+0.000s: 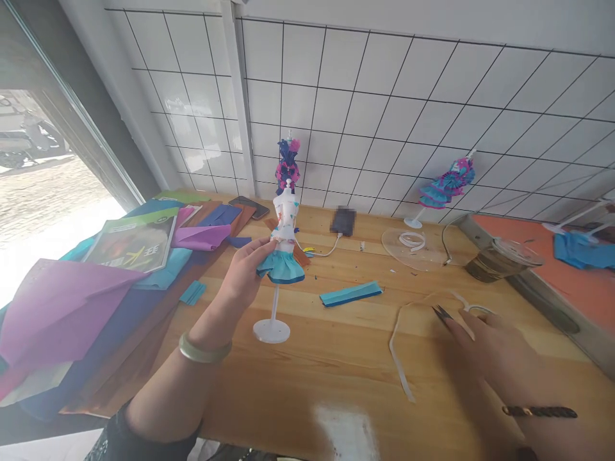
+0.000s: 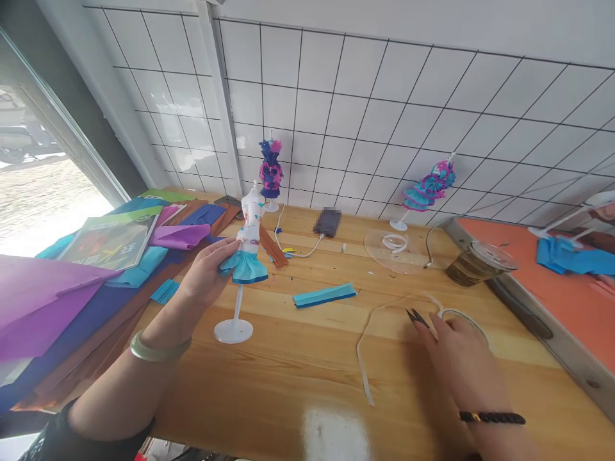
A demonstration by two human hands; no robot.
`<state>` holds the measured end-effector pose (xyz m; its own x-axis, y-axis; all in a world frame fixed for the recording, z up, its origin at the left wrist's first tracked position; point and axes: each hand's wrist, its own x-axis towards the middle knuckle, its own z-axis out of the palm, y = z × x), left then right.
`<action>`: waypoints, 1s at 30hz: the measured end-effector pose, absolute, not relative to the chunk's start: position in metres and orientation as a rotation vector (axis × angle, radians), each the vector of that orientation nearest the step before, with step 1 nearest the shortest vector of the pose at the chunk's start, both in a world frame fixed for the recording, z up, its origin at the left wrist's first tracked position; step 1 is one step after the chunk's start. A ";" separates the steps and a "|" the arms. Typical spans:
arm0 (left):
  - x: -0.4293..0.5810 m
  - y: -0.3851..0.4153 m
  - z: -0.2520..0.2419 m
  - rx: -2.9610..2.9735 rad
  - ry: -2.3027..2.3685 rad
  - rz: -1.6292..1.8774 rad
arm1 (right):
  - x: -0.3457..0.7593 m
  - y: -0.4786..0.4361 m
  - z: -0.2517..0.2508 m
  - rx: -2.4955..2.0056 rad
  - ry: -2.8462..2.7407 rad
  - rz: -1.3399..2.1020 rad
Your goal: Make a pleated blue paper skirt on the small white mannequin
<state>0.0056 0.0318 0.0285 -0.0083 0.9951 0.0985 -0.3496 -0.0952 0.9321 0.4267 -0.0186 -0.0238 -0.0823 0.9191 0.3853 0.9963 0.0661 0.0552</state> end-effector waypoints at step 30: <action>0.029 0.005 0.023 1.181 0.520 0.782 | 0.233 0.019 0.103 -0.896 -1.600 1.100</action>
